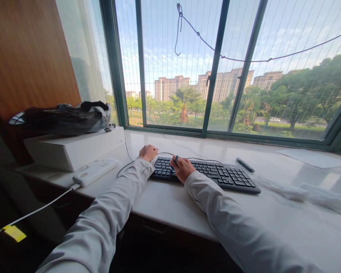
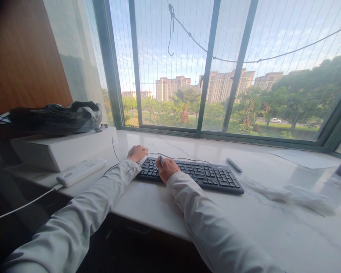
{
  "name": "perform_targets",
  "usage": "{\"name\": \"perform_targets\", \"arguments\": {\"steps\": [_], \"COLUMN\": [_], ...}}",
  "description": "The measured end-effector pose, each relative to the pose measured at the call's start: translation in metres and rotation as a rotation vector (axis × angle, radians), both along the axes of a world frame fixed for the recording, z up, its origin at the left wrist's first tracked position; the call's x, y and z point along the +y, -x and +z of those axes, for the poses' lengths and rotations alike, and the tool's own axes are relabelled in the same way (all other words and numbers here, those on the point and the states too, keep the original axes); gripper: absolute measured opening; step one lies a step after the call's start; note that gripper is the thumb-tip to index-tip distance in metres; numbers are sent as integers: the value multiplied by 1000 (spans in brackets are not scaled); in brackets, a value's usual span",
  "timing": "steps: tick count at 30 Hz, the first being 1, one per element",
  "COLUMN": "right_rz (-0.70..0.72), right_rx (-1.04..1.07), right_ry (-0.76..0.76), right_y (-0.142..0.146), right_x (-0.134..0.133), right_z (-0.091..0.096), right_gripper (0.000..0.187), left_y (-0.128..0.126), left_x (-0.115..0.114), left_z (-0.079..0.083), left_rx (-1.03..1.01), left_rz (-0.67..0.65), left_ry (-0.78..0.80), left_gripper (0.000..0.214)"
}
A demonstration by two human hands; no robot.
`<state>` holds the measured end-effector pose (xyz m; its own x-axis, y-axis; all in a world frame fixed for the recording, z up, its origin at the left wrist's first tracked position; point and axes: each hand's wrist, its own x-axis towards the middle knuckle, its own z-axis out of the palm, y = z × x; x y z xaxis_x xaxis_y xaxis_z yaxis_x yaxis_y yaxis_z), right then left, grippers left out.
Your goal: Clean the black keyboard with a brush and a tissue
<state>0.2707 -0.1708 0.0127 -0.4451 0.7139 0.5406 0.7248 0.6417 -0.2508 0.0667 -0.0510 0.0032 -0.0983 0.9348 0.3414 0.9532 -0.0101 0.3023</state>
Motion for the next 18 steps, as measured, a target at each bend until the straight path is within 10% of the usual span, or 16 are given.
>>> {"name": "perform_targets", "arguments": {"steps": [18], "right_rz": [143], "right_rx": [96], "right_ry": [75], "right_y": [-1], "right_x": [-14], "right_z": [7], "right_gripper": [35], "left_y": [0], "left_x": [1], "left_z": [0], "left_rx": [7], "left_rz": [0], "left_ry": [6], "left_gripper": [37]}}
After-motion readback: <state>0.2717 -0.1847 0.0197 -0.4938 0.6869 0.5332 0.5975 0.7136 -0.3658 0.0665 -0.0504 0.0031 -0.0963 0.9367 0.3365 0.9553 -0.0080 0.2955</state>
